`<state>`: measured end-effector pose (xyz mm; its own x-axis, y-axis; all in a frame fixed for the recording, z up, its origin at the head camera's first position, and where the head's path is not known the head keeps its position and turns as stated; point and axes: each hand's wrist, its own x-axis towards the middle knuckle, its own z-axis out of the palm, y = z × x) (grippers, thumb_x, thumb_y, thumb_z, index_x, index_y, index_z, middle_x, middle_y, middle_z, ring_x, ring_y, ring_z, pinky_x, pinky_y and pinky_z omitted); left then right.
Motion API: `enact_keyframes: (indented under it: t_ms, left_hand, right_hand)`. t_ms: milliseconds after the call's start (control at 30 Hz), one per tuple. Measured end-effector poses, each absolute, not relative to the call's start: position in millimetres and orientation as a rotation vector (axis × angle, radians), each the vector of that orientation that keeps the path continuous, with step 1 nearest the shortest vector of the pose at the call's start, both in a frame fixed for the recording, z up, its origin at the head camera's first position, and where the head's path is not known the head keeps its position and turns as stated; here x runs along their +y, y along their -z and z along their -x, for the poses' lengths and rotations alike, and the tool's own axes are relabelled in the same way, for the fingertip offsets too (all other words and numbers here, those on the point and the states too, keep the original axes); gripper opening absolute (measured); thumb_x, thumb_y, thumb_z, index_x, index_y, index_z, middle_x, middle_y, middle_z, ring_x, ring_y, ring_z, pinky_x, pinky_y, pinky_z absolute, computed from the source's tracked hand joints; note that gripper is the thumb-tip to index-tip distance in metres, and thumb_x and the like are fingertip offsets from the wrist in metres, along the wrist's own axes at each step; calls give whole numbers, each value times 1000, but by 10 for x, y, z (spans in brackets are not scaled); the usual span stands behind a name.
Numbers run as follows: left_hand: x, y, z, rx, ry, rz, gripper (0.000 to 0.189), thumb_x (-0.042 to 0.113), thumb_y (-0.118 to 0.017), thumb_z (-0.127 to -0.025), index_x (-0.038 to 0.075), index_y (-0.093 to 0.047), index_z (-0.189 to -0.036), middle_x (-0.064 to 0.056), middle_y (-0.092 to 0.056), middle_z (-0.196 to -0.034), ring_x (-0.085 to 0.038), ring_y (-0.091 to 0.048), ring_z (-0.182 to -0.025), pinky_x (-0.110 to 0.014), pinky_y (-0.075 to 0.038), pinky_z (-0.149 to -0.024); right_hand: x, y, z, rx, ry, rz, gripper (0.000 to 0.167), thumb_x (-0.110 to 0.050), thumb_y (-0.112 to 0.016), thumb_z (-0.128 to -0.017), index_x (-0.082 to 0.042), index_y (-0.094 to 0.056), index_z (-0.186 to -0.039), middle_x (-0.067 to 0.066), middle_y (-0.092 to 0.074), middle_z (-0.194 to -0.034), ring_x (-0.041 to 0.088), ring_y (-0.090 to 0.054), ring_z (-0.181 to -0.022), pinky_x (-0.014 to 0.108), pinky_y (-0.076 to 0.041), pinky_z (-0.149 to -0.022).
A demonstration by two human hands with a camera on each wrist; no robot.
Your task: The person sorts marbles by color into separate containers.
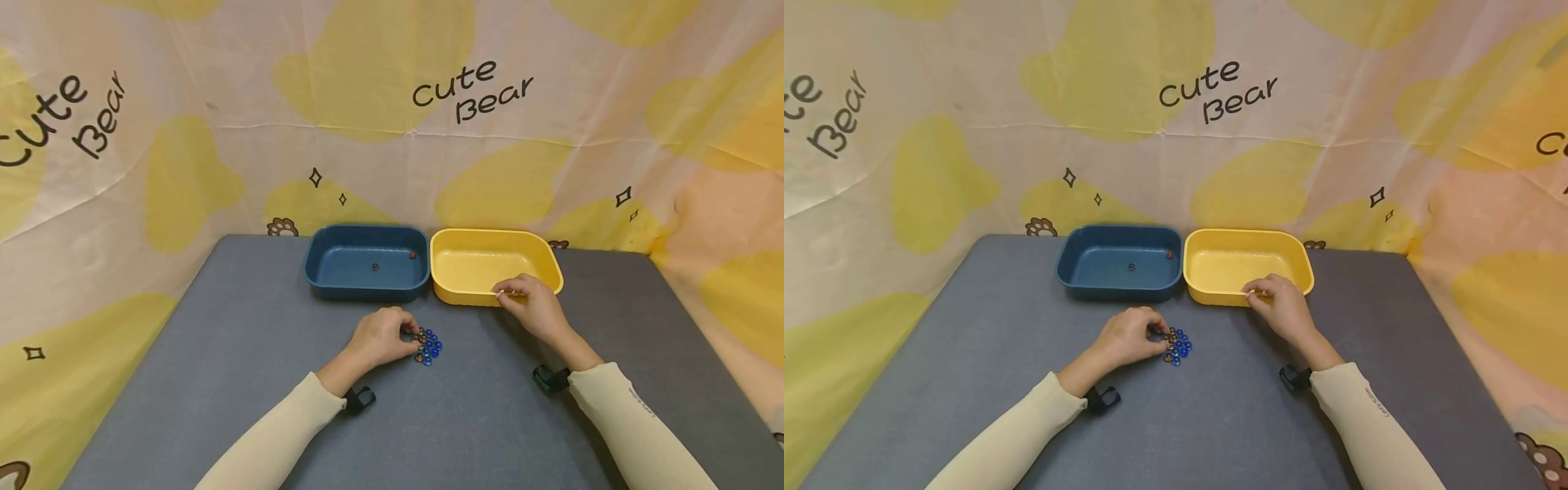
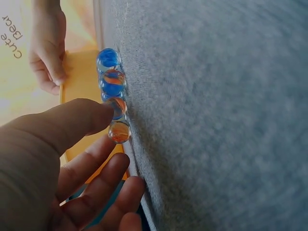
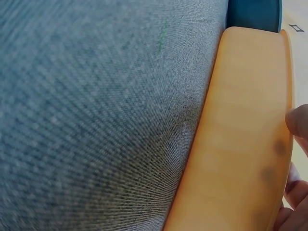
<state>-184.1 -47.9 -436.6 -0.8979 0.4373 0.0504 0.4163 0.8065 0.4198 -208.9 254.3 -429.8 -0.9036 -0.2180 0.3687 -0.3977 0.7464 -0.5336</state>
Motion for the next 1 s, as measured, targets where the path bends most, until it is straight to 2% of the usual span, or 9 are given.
enact_keyframes:
  t_ms: [1000]
  left_hand:
    - [-460,4356,1853,2931,-618,-708,10,24,-77,-77,25,-71,-85,11,-63,-84,-6,-59,-77,-26,-48,-65]
  right_hand:
    - [2551,4312,2096,-2641,-899,-487,8,-11,-71,-86,-14,-75,-91,1,-67,-86,18,-61,-81,34,-48,-74]
